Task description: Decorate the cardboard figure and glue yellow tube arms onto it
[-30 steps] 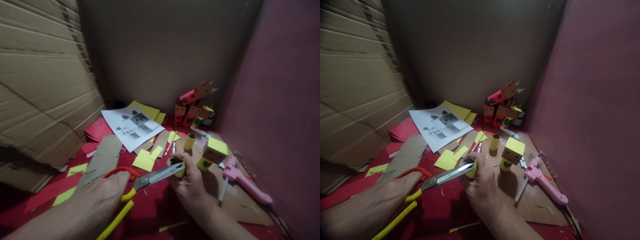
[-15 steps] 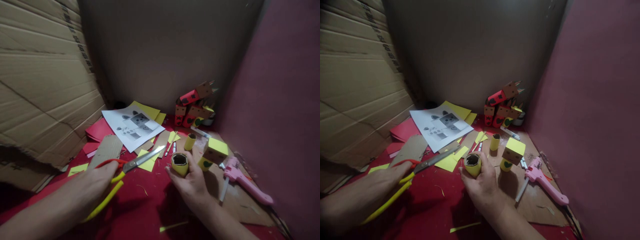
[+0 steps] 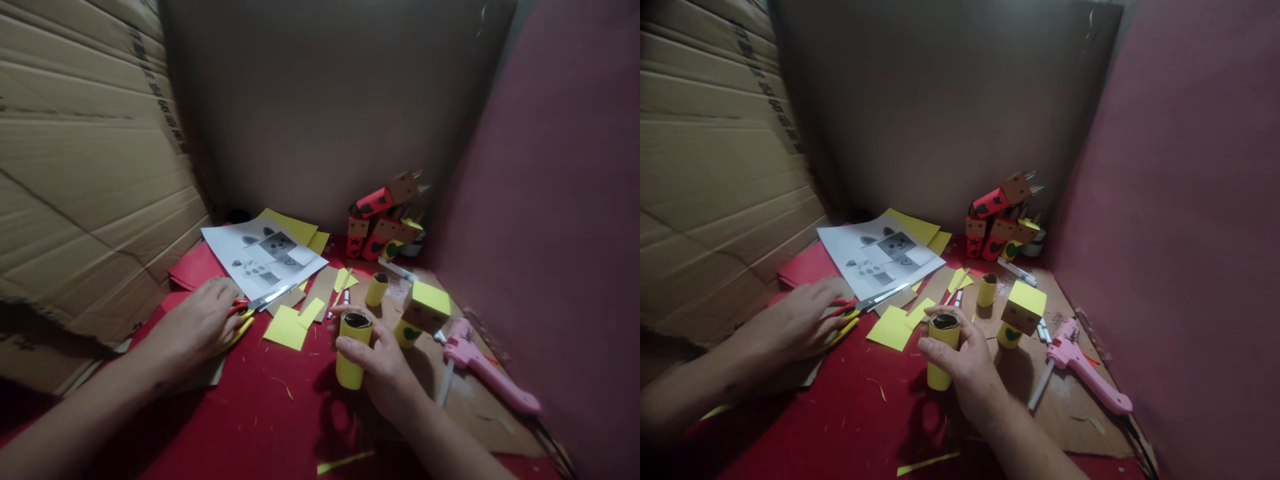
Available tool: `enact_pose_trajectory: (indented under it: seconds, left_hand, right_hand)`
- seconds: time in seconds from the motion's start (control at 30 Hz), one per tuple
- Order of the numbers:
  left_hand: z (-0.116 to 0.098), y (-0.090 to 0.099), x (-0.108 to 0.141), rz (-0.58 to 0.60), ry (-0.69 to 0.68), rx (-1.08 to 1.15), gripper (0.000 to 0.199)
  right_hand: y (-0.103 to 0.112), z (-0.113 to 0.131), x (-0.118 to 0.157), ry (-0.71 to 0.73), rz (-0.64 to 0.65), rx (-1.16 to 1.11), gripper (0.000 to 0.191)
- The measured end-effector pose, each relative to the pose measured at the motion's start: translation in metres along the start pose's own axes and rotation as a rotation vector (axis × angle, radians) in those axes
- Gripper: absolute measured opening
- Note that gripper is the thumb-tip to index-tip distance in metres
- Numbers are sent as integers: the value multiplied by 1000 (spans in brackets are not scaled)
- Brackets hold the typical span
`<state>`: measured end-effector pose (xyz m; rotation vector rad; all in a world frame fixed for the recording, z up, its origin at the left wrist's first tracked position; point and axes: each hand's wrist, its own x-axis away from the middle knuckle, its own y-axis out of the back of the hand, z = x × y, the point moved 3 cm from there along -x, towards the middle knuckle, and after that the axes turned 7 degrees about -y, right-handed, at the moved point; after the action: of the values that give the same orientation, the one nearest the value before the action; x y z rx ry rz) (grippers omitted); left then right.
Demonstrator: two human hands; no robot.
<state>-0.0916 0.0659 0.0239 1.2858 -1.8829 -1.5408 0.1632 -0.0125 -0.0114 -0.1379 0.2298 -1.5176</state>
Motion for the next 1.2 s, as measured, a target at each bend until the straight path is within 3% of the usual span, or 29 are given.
enact_pose_trajectory:
  seconds: [0.13,0.23,0.3,0.37,0.47,0.6,0.7,0.77,0.9,1.07,1.2]
  left_hand:
    - [-47,-1,-6,150,-51,173,30]
    - [-90,-19,-12,411,-123,727,43]
    - [-110,-31,-17,480,-159,999,44]
    - [-119,-42,-22,477,-187,1102,36]
    - [-117,-55,-24,386,-292,1087,23]
    - [-104,-68,-20,258,-368,1109,27]
    - [-98,-75,-13,266,-368,1163,31]
    - [-96,-77,-9,285,-331,1203,32]
    - [-96,-75,-4,253,-317,1175,22]
    - [-97,-74,-6,186,-316,1068,47]
    - [-96,-78,-9,213,-309,1014,21]
  right_hand:
    - [-3,0,1,12,8,-14,34]
    - [-4,2,3,12,13,-22,40]
    - [-5,5,4,23,12,36,45]
    - [-5,8,5,78,22,137,47]
    - [-7,11,8,190,46,269,49]
    - [-10,11,11,204,59,450,61]
    - [-11,12,15,182,93,542,72]
    - [-11,15,18,250,101,583,77]
    - [-8,24,25,576,-31,637,66]
    - [-15,37,38,816,-125,697,48]
    - [-9,44,61,886,-311,793,41]
